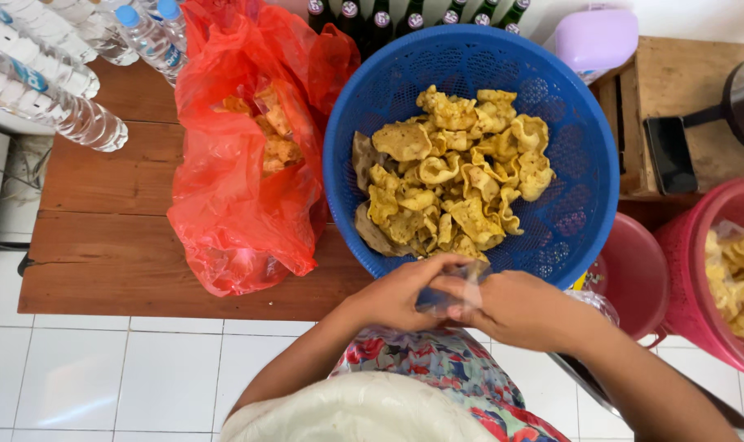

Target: The person repeatedly picks fried snack pieces from a blue basket and places them into small clear plastic bags. They arrange the snacks inside each bag, then set the filled bags into a pink basket. The process continues throughout the clip.

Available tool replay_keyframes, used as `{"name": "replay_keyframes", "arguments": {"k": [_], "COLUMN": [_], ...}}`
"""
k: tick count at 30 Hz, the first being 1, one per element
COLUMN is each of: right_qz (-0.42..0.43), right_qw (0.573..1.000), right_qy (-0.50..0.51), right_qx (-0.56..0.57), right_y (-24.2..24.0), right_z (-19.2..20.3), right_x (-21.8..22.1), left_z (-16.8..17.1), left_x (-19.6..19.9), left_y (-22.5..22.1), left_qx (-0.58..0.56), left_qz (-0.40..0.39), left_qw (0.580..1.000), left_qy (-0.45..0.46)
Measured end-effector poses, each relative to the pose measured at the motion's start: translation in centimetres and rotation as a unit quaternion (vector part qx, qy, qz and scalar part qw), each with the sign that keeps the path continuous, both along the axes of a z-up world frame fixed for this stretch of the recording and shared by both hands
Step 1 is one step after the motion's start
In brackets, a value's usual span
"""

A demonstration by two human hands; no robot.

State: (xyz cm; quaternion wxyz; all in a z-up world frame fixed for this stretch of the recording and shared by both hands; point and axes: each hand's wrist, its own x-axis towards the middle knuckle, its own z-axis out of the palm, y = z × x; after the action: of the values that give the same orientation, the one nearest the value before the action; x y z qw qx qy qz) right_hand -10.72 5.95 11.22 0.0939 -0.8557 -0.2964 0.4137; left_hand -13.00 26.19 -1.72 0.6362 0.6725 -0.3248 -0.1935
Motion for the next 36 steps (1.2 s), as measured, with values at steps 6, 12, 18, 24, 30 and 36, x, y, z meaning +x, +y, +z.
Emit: {"name": "replay_keyframes", "arguments": {"k": [6,12,18,24,30,36], "right_qz": [0.052,-0.036,0.111,0.070,-0.155,-0.233], "right_qw": [0.984,0.959,0.895,0.919,0.914,0.795], "right_qy": [0.037,-0.058,-0.346,-0.346,-0.157,0.176], "right_qx": [0.164,0.276,0.258,0.173,0.341,0.532], "right_y": [1.2,-0.9,3.1,1.6,-3.0,-7.3], "right_z": [2.3,0.1,-17.6,-25.5,-15.6,-3.3], "right_x": [4.6,13.0,22.4,24.3,24.8,19.9], "left_z": [-3.9,-5.0,-4.9,-4.5,-4.2,-3.9], "left_x": [1.1,2.1,3.9,5.0,5.7,6.2], "left_y": [0.9,2.0,2.8,3.0,3.0,1.3], "left_qx": [-0.150,-0.307,-0.352,-0.361,-0.312,-0.257], "left_qz": [-0.119,-0.064,-0.008,-0.035,-0.083,-0.173], "left_qw": [0.955,0.913,0.901,0.898,0.908,0.917], "left_qy": [0.226,0.260,0.253,0.247,0.266,0.252]}}
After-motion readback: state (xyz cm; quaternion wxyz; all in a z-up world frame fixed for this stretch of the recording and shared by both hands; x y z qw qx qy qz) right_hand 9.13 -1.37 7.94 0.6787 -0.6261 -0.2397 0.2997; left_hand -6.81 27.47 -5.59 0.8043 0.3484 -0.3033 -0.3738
